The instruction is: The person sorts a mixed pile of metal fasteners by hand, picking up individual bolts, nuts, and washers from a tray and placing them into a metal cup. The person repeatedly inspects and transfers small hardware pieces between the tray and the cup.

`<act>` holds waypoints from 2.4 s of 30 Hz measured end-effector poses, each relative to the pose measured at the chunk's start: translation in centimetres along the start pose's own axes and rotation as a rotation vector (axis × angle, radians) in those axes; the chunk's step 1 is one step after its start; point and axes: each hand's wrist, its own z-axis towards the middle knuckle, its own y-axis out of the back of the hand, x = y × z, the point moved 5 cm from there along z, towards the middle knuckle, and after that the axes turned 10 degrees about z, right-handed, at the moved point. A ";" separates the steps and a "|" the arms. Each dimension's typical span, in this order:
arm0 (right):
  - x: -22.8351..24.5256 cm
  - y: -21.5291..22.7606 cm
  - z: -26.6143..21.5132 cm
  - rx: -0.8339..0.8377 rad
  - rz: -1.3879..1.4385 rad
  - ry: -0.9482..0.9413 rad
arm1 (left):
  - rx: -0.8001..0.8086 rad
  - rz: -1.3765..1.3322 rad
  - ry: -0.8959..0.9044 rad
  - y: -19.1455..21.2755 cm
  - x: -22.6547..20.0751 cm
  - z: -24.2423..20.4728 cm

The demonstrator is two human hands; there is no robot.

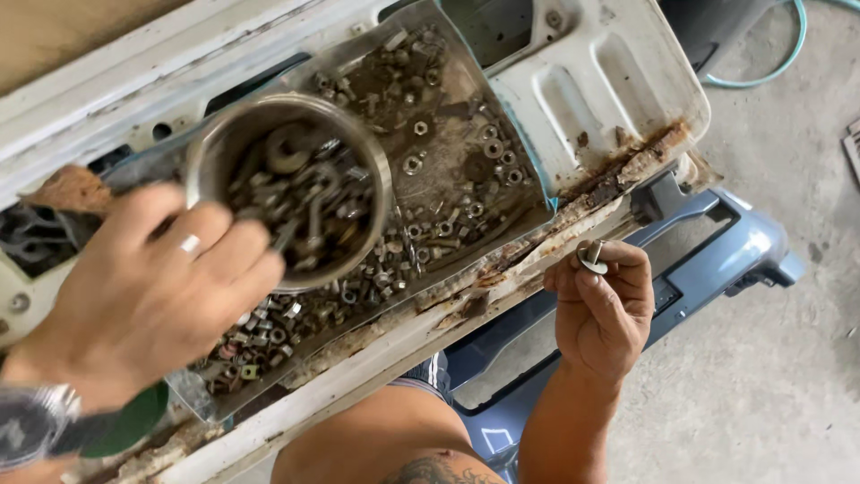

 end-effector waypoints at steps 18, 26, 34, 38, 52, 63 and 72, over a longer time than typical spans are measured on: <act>-2.3 -3.7 3.2 0.155 -0.228 0.151 | 0.347 -0.153 0.106 0.9 -2.0 -10.5; -0.9 -3.0 5.0 0.104 -0.386 0.367 | 0.356 -0.259 0.187 0.9 -2.0 -11.0; -3.6 -6.2 6.8 0.101 -0.517 0.450 | 0.425 -0.248 0.186 0.5 -2.1 -11.4; -4.3 -6.8 6.1 -0.033 -0.628 0.401 | 0.204 -0.442 0.179 2.3 -0.8 -10.1; -5.3 -8.2 5.8 -0.042 -0.954 0.465 | 0.740 -0.672 0.591 -4.6 6.1 5.2; -5.1 -8.4 5.6 -0.057 -1.027 0.495 | 0.925 -0.555 0.364 -8.3 4.0 10.1; -5.9 -7.7 5.5 -0.078 -0.842 0.467 | 0.858 -0.536 0.357 -9.1 2.7 10.9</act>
